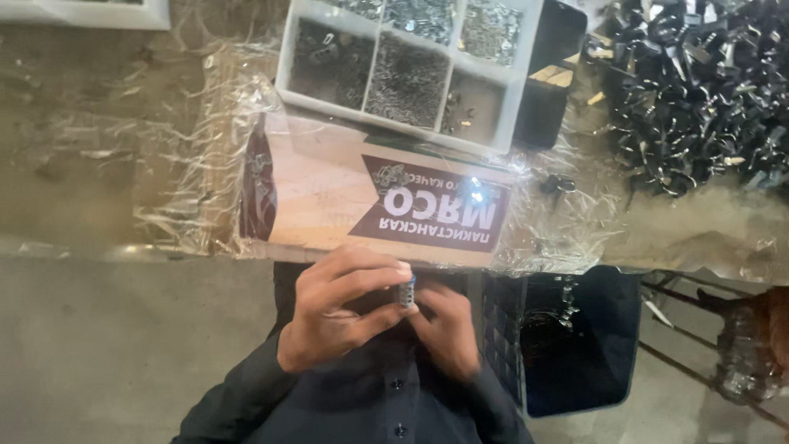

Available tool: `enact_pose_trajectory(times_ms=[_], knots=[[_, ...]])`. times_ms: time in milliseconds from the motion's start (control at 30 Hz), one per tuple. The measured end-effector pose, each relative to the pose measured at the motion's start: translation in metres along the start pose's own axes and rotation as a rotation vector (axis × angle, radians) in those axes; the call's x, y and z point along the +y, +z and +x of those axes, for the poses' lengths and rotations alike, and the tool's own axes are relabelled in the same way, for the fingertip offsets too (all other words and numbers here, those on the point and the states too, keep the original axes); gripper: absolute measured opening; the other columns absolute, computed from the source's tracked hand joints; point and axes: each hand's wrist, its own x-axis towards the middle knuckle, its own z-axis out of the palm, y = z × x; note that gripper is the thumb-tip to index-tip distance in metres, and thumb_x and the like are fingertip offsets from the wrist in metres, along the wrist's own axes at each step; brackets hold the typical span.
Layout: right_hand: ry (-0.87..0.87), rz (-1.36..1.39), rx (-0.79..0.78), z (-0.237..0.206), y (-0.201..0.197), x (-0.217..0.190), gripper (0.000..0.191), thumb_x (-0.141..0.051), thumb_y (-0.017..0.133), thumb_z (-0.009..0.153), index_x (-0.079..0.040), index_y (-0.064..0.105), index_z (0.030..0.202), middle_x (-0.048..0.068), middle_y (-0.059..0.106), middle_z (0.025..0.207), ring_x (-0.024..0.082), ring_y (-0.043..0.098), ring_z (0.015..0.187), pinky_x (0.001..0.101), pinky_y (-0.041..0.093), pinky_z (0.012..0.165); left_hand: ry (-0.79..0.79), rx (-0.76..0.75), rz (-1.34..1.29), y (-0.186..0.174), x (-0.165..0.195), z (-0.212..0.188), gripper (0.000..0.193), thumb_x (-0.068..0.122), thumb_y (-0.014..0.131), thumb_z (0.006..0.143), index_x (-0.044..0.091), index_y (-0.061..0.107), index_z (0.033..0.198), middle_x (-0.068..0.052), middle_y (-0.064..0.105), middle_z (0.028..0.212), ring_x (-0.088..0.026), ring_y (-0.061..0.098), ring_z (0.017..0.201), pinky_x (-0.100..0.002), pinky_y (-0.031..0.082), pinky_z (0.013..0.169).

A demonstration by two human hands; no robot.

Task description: The person sits at a workbench assembling small metal components by hand. They pick parts from a compartment organizer box, fit the pieces together in their hands, and place the finished assemblies onto the table with other completed parts.

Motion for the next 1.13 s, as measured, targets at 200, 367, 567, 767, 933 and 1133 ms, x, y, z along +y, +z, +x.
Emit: enact_pose_trajectory(times_ms=[200, 367, 567, 767, 933, 1133], knots=[[-0.173, -0.014, 0.485, -0.018, -0.026, -0.053, 0.023, 0.009, 0.08, 0.079, -0.002, 0.074, 0.097, 0.01, 0.073, 0.09, 0.021, 0.072, 0.078, 0.0286, 0.057, 0.07, -0.009, -0.052, -0.025, 0.006, 0.001, -0.008, 0.044, 0.01, 0.092, 0.074, 0.009, 0.073, 0.113, -0.007, 0.073, 0.111, -0.024, 0.071, 0.1, -0.034, 0.058, 0.086], [-0.315, -0.066, 0.525, -0.005, -0.033, -0.073, 0.025, 0.009, 0.081, 0.078, -0.003, 0.073, 0.098, 0.008, 0.074, 0.091, 0.024, 0.07, 0.082, 0.0308, 0.056, 0.074, 0.015, -0.083, -0.029, 0.004, 0.006, -0.006, 0.044, 0.008, 0.091, 0.073, 0.008, 0.073, 0.113, -0.007, 0.073, 0.112, -0.024, 0.071, 0.099, -0.035, 0.058, 0.085], [-0.361, -0.064, 0.514, 0.008, -0.033, -0.07, 0.025, 0.008, 0.079, 0.078, -0.006, 0.072, 0.097, 0.007, 0.076, 0.094, 0.024, 0.07, 0.083, 0.0322, 0.057, 0.075, 0.029, -0.084, -0.014, 0.006, 0.006, -0.001, 0.045, 0.01, 0.092, 0.072, 0.009, 0.074, 0.113, -0.006, 0.073, 0.109, -0.023, 0.071, 0.097, -0.034, 0.057, 0.083], [-0.52, -0.282, 0.51, 0.017, -0.044, -0.063, 0.026, 0.004, 0.076, 0.075, -0.006, 0.076, 0.098, 0.009, 0.073, 0.101, 0.025, 0.067, 0.083, 0.0329, 0.056, 0.073, 0.01, -0.102, 0.037, 0.012, 0.004, 0.008, 0.049, 0.008, 0.091, 0.068, 0.01, 0.075, 0.114, -0.006, 0.072, 0.107, -0.024, 0.07, 0.097, -0.034, 0.057, 0.082], [-0.168, 0.184, 0.319, 0.009, -0.049, -0.06, 0.019, 0.004, 0.072, 0.089, -0.002, 0.072, 0.107, 0.011, 0.071, 0.097, 0.02, 0.071, 0.082, 0.0288, 0.057, 0.072, -0.011, -0.112, 0.007, 0.016, 0.0, 0.011, 0.047, 0.009, 0.092, 0.068, 0.011, 0.075, 0.112, -0.005, 0.073, 0.107, -0.023, 0.071, 0.096, -0.033, 0.058, 0.082], [0.307, 1.094, 0.012, -0.002, -0.047, -0.011, 0.022, 0.001, 0.071, 0.094, 0.004, 0.068, 0.116, 0.012, 0.068, 0.095, 0.022, 0.066, 0.081, 0.0315, 0.055, 0.074, -0.07, -0.161, -0.154, 0.016, -0.007, 0.01, 0.045, 0.008, 0.092, 0.071, 0.01, 0.076, 0.113, -0.006, 0.074, 0.11, -0.021, 0.074, 0.098, -0.031, 0.061, 0.082]])
